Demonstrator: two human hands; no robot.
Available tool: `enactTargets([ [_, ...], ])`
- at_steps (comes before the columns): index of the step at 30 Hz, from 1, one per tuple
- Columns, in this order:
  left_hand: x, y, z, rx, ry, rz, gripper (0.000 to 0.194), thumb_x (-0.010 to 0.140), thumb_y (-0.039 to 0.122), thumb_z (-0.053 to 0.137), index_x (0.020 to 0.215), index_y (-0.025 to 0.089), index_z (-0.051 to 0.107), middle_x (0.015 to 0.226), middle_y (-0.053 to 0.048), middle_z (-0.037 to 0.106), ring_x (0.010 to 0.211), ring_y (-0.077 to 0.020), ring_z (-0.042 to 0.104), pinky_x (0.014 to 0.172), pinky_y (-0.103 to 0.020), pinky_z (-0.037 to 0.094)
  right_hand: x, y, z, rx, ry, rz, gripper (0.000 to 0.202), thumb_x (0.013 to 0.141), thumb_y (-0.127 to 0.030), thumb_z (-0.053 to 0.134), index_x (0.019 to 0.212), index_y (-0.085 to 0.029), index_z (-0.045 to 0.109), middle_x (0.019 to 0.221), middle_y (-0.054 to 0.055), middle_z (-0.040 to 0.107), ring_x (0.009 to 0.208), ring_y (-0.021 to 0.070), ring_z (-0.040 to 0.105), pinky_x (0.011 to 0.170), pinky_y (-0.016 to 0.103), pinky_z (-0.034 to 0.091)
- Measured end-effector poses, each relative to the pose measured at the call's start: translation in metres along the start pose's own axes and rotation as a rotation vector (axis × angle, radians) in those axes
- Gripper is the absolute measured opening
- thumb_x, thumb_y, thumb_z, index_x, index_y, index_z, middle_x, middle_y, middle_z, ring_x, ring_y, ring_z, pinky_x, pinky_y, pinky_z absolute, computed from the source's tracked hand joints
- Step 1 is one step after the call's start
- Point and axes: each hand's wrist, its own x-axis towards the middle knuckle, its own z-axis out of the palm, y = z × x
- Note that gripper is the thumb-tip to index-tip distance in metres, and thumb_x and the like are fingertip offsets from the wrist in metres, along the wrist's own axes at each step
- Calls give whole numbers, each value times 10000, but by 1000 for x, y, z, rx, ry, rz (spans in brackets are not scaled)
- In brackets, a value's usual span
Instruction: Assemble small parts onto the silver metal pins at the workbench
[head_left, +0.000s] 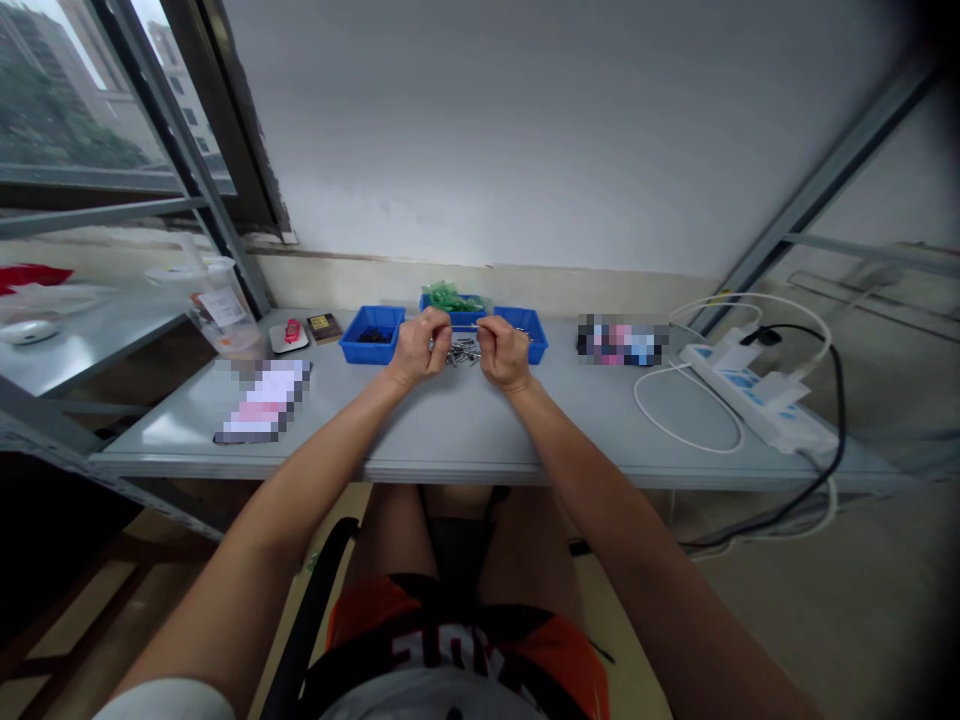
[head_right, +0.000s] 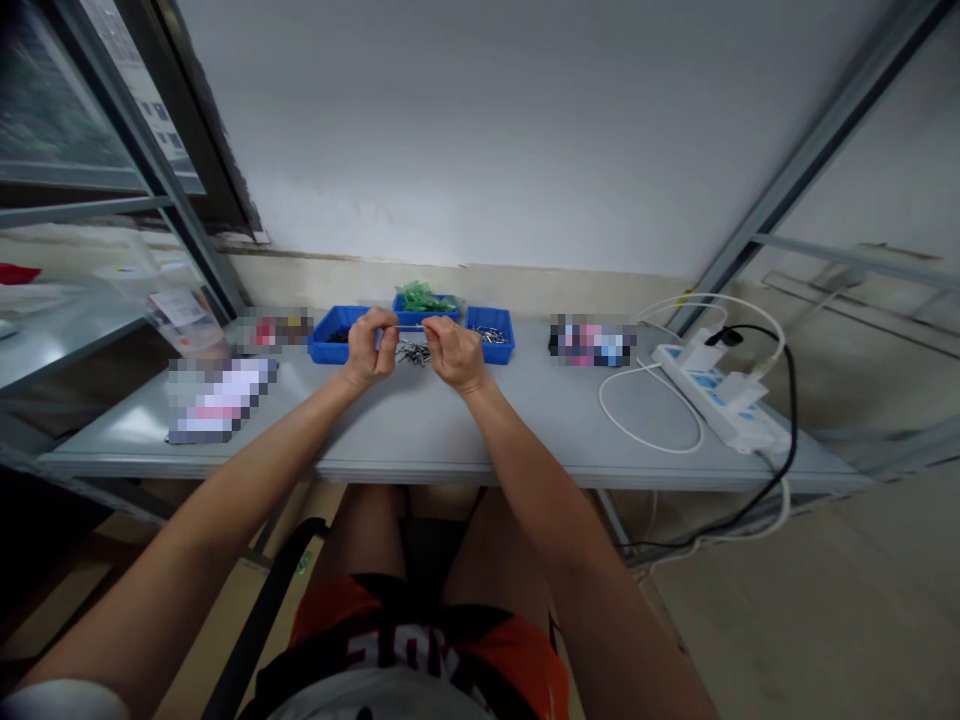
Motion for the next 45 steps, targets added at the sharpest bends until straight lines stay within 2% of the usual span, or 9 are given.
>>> enactTargets([
  [3, 1, -2, 1, -12, 67, 102, 351, 959, 480, 266, 906, 218, 494, 831, -79, 578, 843, -213, 589, 802, -420, 475, 1, 1, 1, -3, 44, -131, 348, 968, -434, 296, 972, -230, 578, 868, 69, 666, 845, 184, 651, 779, 349, 524],
  [8, 8, -4, 2, -69, 266, 407, 235, 979, 390, 302, 919, 216, 449, 787, -37, 575, 753, -170, 596, 675, -340, 478, 5, 2, 2, -25, 202, -401, 256, 984, -344, 322, 967, -210, 540, 800, 44, 650, 766, 144, 647, 680, 288, 523],
  [12, 11, -2, 0, -67, 309, 551, 164, 978, 326, 345, 917, 212, 446, 802, -28, 592, 735, -154, 600, 629, -300, 466, 6, 4, 1, -93, 254, -456, 186, 981, -296, 351, 989, -209, 515, 789, 36, 652, 748, 136, 648, 653, 269, 516],
  [17, 9, -6, -3, -60, 268, 497, 232, 985, 377, 328, 877, 219, 459, 820, -37, 612, 770, -166, 618, 691, -330, 484, 6, 5, 0, -100, 245, -515, 188, 983, -270, 353, 1039, -211, 523, 819, 32, 660, 770, 129, 647, 672, 266, 520],
  [20, 8, -8, -3, 22, 259, 472, 266, 987, 395, 302, 868, 219, 463, 802, -40, 613, 745, -162, 619, 675, -328, 486, 5, 3, 2, -150, 161, -464, 220, 990, -283, 345, 1021, -203, 548, 823, 41, 670, 771, 133, 652, 679, 269, 524],
  [26, 9, -4, -1, 6, 191, 539, 230, 970, 365, 337, 886, 202, 476, 804, -48, 630, 702, -148, 610, 612, -294, 477, 3, 1, 4, -263, 125, -403, 309, 998, -323, 330, 1014, -186, 607, 776, 48, 673, 717, 136, 651, 651, 262, 528],
  [33, 9, 0, 0, 1, 152, 411, 306, 927, 466, 396, 974, 188, 514, 766, -42, 599, 669, -162, 572, 620, -325, 478, 5, -1, 4, -153, 103, -270, 313, 988, -345, 366, 1039, -174, 623, 847, 75, 692, 769, 159, 671, 721, 292, 539],
  [38, 10, 0, -4, -32, 106, 431, 222, 919, 382, 449, 963, 181, 534, 810, -59, 609, 673, -157, 561, 631, -331, 487, 5, 0, 5, -165, 159, -248, 308, 984, -352, 372, 1021, -190, 632, 880, 63, 703, 791, 150, 676, 748, 285, 549],
  [45, 10, 1, 1, -29, 125, 421, 149, 928, 288, 471, 963, 168, 552, 820, -67, 632, 706, -152, 579, 632, -303, 483, 5, 0, 6, -179, 122, -244, 313, 984, -331, 366, 1019, -186, 641, 850, 58, 704, 772, 151, 675, 739, 286, 548],
])
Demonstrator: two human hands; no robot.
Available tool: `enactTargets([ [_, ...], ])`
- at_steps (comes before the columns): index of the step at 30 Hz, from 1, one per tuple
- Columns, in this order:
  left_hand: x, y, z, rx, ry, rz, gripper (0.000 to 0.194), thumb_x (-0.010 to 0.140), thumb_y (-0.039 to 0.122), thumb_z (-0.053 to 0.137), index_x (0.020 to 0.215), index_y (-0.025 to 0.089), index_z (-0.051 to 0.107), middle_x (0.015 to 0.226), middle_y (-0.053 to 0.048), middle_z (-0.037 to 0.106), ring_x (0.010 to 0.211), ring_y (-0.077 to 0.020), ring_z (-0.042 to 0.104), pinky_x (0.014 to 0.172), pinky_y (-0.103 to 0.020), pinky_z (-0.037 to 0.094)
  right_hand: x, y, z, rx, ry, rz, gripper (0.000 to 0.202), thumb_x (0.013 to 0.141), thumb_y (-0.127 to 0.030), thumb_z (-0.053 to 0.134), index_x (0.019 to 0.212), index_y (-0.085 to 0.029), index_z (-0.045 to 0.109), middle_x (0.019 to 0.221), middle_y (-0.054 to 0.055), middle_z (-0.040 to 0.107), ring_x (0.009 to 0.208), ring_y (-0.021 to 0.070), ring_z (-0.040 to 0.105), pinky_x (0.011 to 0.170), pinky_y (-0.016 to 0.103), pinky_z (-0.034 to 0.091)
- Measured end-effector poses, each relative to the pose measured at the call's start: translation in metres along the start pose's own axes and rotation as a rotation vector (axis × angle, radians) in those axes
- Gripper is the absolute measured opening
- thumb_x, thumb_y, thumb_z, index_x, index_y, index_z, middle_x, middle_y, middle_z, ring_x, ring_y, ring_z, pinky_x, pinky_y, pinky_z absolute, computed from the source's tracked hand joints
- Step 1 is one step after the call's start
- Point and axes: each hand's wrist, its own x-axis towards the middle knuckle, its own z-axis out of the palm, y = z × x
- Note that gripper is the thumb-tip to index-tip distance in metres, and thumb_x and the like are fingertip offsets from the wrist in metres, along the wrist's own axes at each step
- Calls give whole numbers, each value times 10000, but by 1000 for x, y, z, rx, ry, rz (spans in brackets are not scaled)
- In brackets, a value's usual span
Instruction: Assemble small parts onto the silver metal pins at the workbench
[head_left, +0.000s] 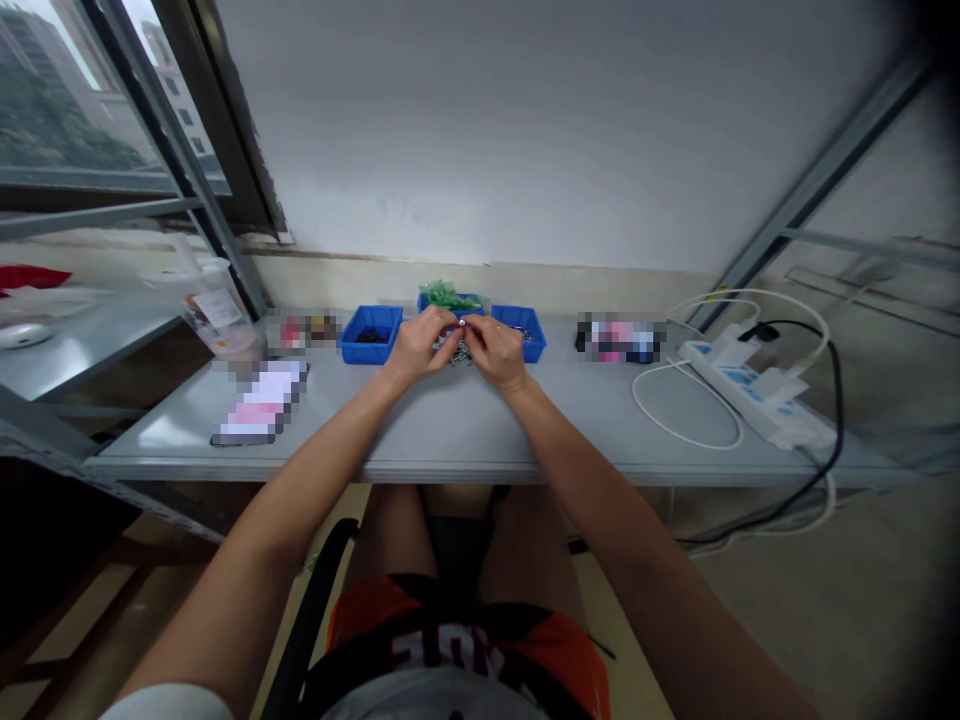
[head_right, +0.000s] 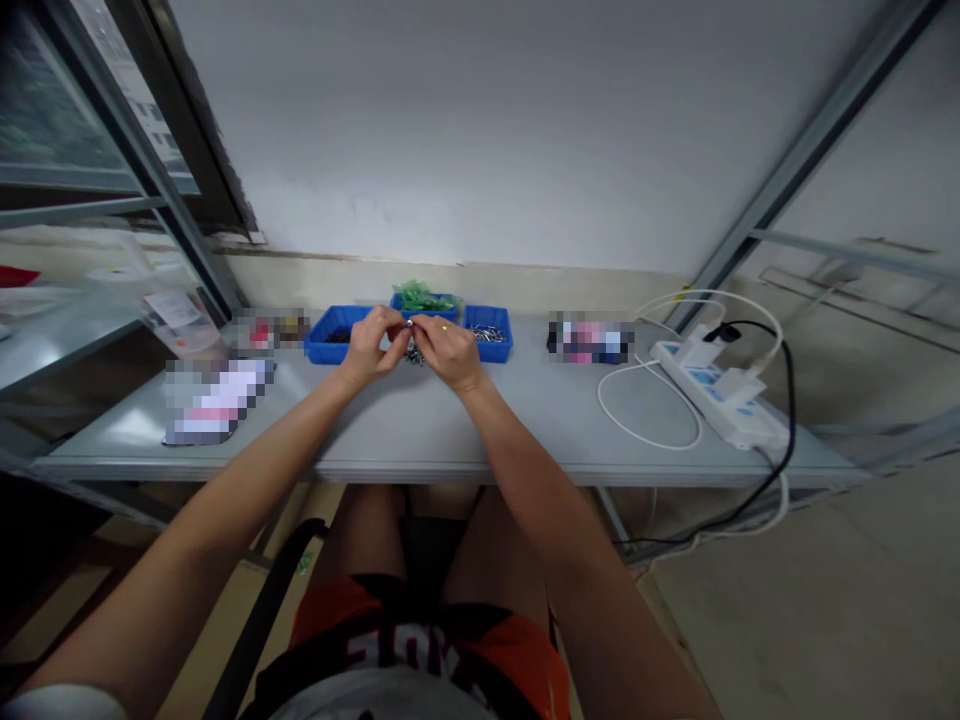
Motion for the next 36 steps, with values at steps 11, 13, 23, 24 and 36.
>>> enactTargets([
  [11, 4, 1, -3, 37, -39, -105, 163, 935, 276, 455, 977, 164, 566, 909, -80, 653, 775, -144, 603, 657, -265, 498, 1, 1, 0, -7, -71, 20, 305, 966, -288, 407, 1114, -184, 652, 880, 72, 713, 780, 160, 669, 770, 294, 534],
  [13, 5, 0, -4, 27, -73, -152, 168, 930, 274, 446, 975, 163, 563, 904, -78, 649, 783, -145, 601, 644, -256, 498, 1, 0, 1, 7, -90, 48, 307, 963, -293, 407, 1121, -187, 647, 917, 77, 717, 799, 165, 672, 769, 297, 533],
  [23, 3, -4, -3, 133, -213, -268, 126, 861, 215, 491, 921, 156, 584, 809, -45, 645, 729, -142, 603, 674, -257, 480, 3, 0, -4, 113, -60, 170, 306, 966, -355, 394, 1094, -183, 613, 901, 65, 691, 773, 148, 644, 744, 288, 517],
  [24, 3, -4, -3, 142, -215, -273, 125, 865, 218, 490, 920, 155, 584, 815, -48, 645, 733, -143, 603, 676, -258, 477, 3, 1, -3, 118, -63, 171, 301, 963, -355, 398, 1081, -184, 615, 896, 64, 688, 772, 148, 641, 743, 286, 513],
  [36, 2, -11, -5, 58, -267, -322, 176, 937, 279, 486, 1006, 159, 595, 915, -67, 645, 769, -142, 607, 702, -264, 481, 2, 9, -3, 224, -67, 398, 319, 950, -458, 386, 974, -212, 588, 697, -1, 610, 582, 116, 547, 600, 248, 449],
])
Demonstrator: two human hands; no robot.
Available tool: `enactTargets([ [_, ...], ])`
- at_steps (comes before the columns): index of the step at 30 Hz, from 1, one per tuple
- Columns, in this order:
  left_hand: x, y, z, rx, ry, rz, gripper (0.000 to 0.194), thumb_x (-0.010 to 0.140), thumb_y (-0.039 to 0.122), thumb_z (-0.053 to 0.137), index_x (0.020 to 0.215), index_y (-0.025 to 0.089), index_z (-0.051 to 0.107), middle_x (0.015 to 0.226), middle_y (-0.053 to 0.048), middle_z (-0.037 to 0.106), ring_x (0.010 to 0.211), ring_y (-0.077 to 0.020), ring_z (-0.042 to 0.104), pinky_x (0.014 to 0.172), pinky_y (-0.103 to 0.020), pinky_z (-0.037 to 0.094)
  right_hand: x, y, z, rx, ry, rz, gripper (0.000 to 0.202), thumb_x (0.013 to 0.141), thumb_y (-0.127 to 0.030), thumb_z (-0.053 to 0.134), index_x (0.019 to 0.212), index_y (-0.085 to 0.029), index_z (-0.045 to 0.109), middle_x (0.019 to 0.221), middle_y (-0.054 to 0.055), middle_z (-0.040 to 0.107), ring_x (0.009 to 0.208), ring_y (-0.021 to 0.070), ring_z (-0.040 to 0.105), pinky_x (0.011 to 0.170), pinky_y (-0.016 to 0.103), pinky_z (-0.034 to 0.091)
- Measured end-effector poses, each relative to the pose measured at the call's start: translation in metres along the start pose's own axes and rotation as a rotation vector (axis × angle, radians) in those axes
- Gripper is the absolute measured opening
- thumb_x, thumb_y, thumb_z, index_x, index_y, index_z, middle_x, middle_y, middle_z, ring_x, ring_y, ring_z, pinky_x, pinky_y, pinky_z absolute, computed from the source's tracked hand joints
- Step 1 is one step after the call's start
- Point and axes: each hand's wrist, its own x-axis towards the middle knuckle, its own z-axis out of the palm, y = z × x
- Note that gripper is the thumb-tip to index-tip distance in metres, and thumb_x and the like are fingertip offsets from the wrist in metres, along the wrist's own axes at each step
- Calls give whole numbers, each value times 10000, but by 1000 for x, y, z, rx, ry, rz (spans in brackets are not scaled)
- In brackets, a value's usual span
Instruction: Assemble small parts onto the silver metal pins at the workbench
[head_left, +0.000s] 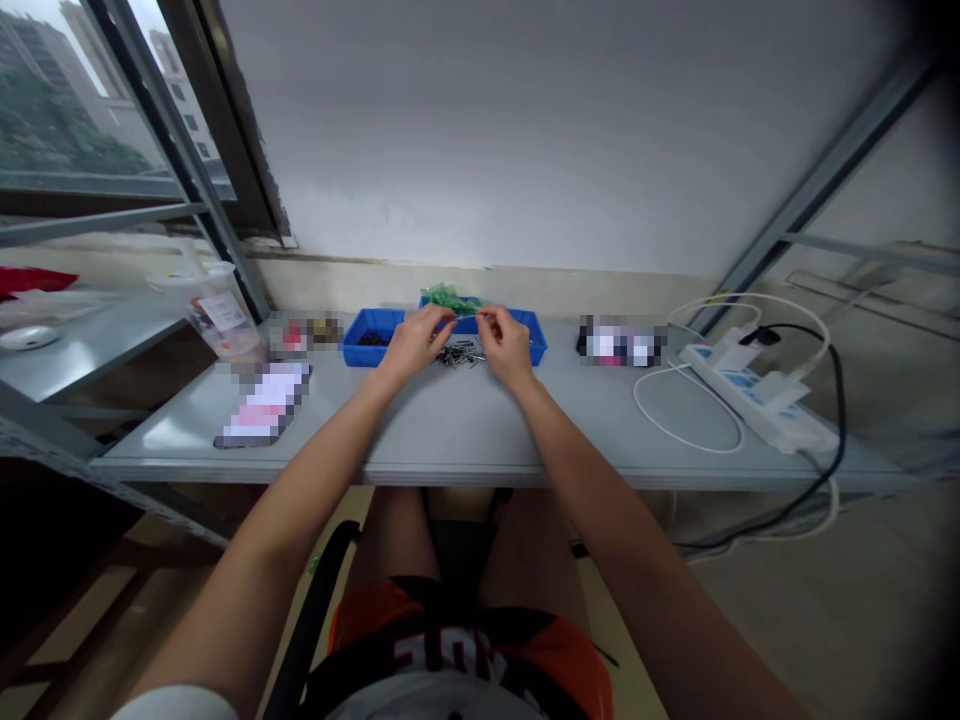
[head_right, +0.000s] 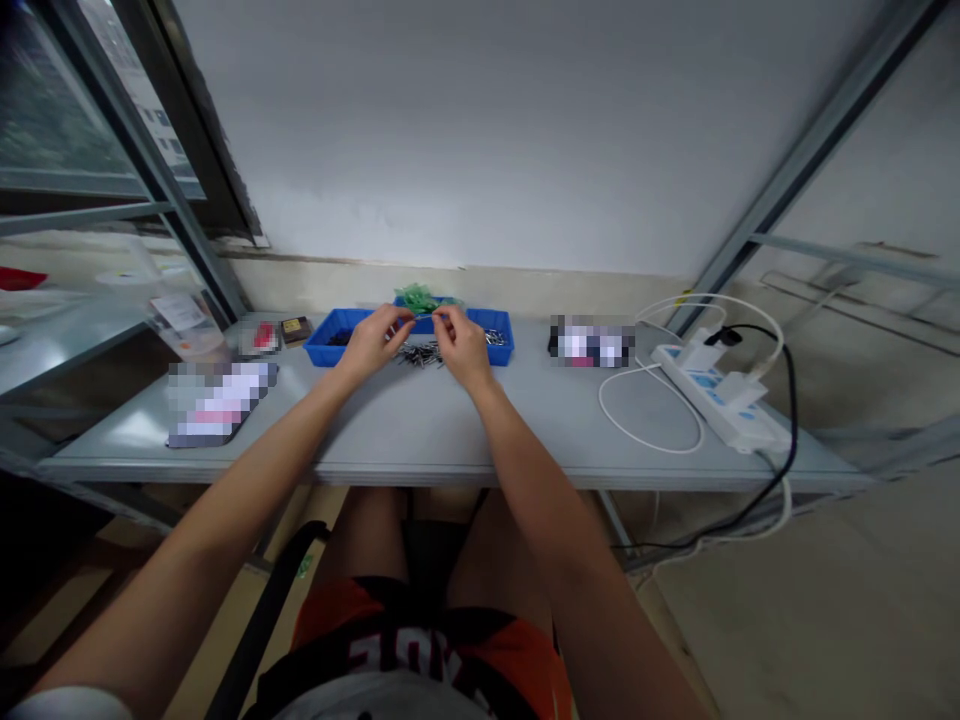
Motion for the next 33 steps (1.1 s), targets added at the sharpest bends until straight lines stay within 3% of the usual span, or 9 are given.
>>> enactTargets([
  [9, -1, -8, 3, -17, 26, -9, 175, 946, 270, 468, 991, 159, 596, 908, -74, 651, 808, -150, 617, 724, -263, 484, 1, 14, 0, 97, -102, 117, 303, 920, -500, 428, 931, -233, 570, 601, -33, 545, 535, 124, 506, 557, 250, 407],
  [13, -1, -9, 6, -12, -39, -79, 197, 944, 282, 465, 1016, 159, 600, 925, -74, 660, 811, -158, 619, 742, -274, 486, 3, 17, -1, 78, -150, 105, 286, 914, -467, 447, 907, -215, 581, 613, -25, 559, 551, 128, 515, 574, 255, 413],
  [16, -3, -12, 9, 8, -176, -152, 249, 934, 299, 469, 1092, 153, 594, 986, -87, 665, 810, -170, 624, 760, -295, 492, 6, 22, -4, 13, -67, 90, 260, 908, -428, 451, 864, -208, 583, 713, 13, 617, 627, 141, 546, 629, 270, 442],
  [22, -12, -17, 13, 189, -627, -192, 245, 884, 273, 490, 1031, 170, 656, 1008, -110, 671, 924, -227, 628, 811, -327, 490, 8, 54, -24, -353, 213, 80, 209, 891, -303, 439, 801, -197, 595, 790, 73, 608, 790, 200, 541, 746, 348, 443],
  [25, -15, -15, 12, 292, -717, -244, 259, 874, 272, 492, 1042, 168, 659, 1027, -123, 666, 939, -244, 633, 819, -335, 493, 6, 69, -27, -410, 246, 115, 191, 861, -304, 481, 800, -182, 614, 818, 97, 607, 814, 220, 539, 762, 378, 444],
  [28, -15, -11, 10, 352, -701, -250, 274, 878, 252, 478, 1059, 143, 651, 1061, -149, 645, 948, -254, 634, 821, -343, 499, 6, 68, -20, -344, 189, 150, 175, 847, -284, 496, 858, -172, 629, 833, 98, 619, 811, 216, 555, 776, 382, 453],
  [33, -14, -10, 10, 421, -680, -271, 284, 872, 182, 445, 1052, 95, 648, 1065, -190, 639, 946, -263, 639, 836, -357, 502, 6, 42, -1, -59, -24, 196, 173, 855, -294, 498, 900, -190, 628, 739, 33, 636, 661, 155, 563, 684, 302, 459],
])
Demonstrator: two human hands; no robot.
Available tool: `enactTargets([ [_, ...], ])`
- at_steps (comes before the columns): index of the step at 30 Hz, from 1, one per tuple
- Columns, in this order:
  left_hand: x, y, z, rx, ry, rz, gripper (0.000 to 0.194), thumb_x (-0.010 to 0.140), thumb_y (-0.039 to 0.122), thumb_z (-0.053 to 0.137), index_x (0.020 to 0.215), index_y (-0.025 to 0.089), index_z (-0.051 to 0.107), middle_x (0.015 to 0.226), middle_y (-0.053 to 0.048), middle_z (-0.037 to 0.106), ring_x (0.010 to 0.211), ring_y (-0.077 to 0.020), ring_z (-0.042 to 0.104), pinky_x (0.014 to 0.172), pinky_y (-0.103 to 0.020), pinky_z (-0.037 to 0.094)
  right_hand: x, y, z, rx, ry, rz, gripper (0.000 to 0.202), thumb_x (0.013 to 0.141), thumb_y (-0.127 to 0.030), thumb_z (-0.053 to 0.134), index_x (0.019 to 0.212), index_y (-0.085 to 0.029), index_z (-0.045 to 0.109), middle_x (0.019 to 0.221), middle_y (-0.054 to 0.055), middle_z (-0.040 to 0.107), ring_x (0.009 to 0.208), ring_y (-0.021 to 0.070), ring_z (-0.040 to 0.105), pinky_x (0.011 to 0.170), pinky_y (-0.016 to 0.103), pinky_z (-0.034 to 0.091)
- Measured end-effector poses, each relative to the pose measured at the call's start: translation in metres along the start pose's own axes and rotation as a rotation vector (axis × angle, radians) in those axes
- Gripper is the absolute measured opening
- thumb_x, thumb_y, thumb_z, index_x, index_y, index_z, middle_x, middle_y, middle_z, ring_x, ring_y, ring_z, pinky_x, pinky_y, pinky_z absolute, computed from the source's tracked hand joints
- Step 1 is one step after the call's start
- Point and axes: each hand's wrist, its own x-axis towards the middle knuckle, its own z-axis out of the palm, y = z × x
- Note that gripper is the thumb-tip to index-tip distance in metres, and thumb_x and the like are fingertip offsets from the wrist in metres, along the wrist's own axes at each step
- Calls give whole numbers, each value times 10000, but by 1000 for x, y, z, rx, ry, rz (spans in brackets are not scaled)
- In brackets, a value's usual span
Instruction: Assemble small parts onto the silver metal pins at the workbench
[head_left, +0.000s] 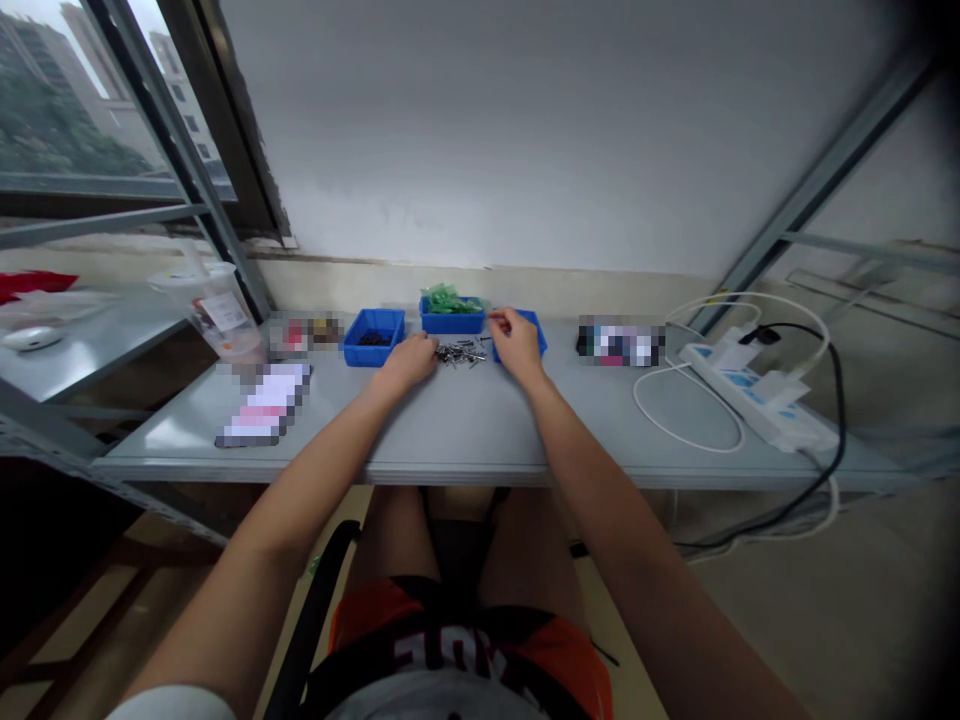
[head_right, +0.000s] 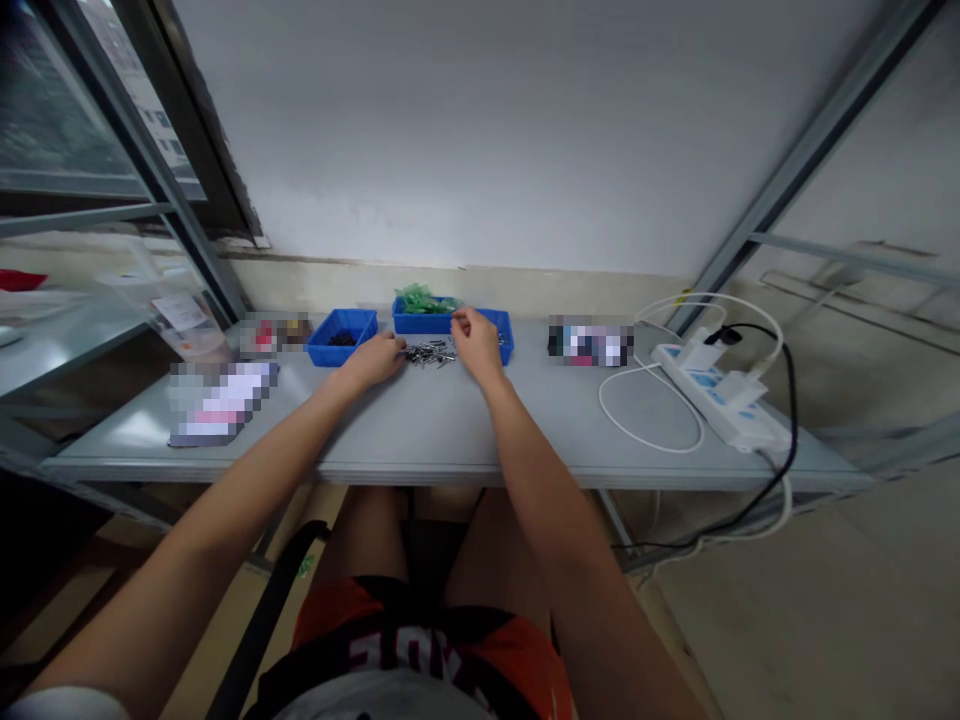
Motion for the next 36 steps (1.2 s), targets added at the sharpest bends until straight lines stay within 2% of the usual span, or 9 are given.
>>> enactTargets([
  [5, 0, -2, 1, 6, -71, -7, 283, 862, 136, 428, 1021, 110, 661, 1013, -161, 691, 934, -242, 655, 855, -331, 494, -10, -17, 8, 77, -283, -41, 155, 847, -297, 536, 878, -190, 643, 651, -11, 611, 590, 125, 532, 619, 255, 405],
  [10, 0, -1, -1, -24, -76, -24, 293, 843, 92, 413, 946, 119, 686, 976, -154, 708, 913, -238, 665, 842, -321, 496, -15, -22, 8, 36, -483, -30, 148, 853, -272, 539, 851, -174, 650, 635, -18, 586, 594, 116, 506, 592, 237, 348],
  [15, 1, -2, -3, -65, -97, -80, 297, 851, 104, 408, 941, 110, 692, 985, -170, 704, 928, -252, 668, 834, -314, 488, -16, -26, 7, -15, -565, -5, 181, 865, -265, 518, 892, -162, 665, 677, -1, 586, 620, 120, 490, 598, 239, 321],
  [20, 1, -2, -3, -106, -74, -105, 270, 844, 111, 435, 913, 117, 696, 962, -169, 705, 934, -252, 661, 844, -315, 477, -15, -25, 8, -25, -566, -10, 175, 860, -259, 527, 898, -164, 669, 679, -2, 576, 635, 123, 495, 613, 244, 324],
  [24, 1, -1, -4, -88, 30, -54, 257, 865, 129, 427, 930, 99, 674, 975, -189, 681, 937, -271, 648, 827, -344, 476, -15, -27, 8, -27, -563, -6, 155, 862, -251, 532, 872, -166, 661, 649, -10, 563, 621, 124, 498, 607, 241, 328],
  [27, 2, 2, -7, -149, 185, -13, 220, 880, 169, 453, 963, 120, 650, 984, -158, 667, 936, -255, 634, 803, -335, 479, -16, -25, 8, -8, -549, 12, 153, 862, -257, 541, 919, -167, 651, 661, -6, 585, 630, 129, 518, 625, 243, 352],
  [32, 11, 8, -8, -635, 475, 66, 161, 877, 210, 502, 933, 149, 640, 905, -69, 680, 815, -161, 624, 746, -266, 490, -15, -16, 11, 74, -465, 27, 260, 875, -316, 547, 1089, -178, 595, 729, 5, 636, 656, 140, 554, 670, 261, 398],
  [36, 17, 8, -7, -923, 536, 52, 116, 842, 214, 563, 875, 137, 643, 833, -50, 685, 765, -139, 617, 701, -250, 500, -12, -18, 10, 97, -406, -2, 231, 912, -327, 479, 1041, -190, 613, 721, 9, 634, 660, 147, 571, 673, 269, 406],
])
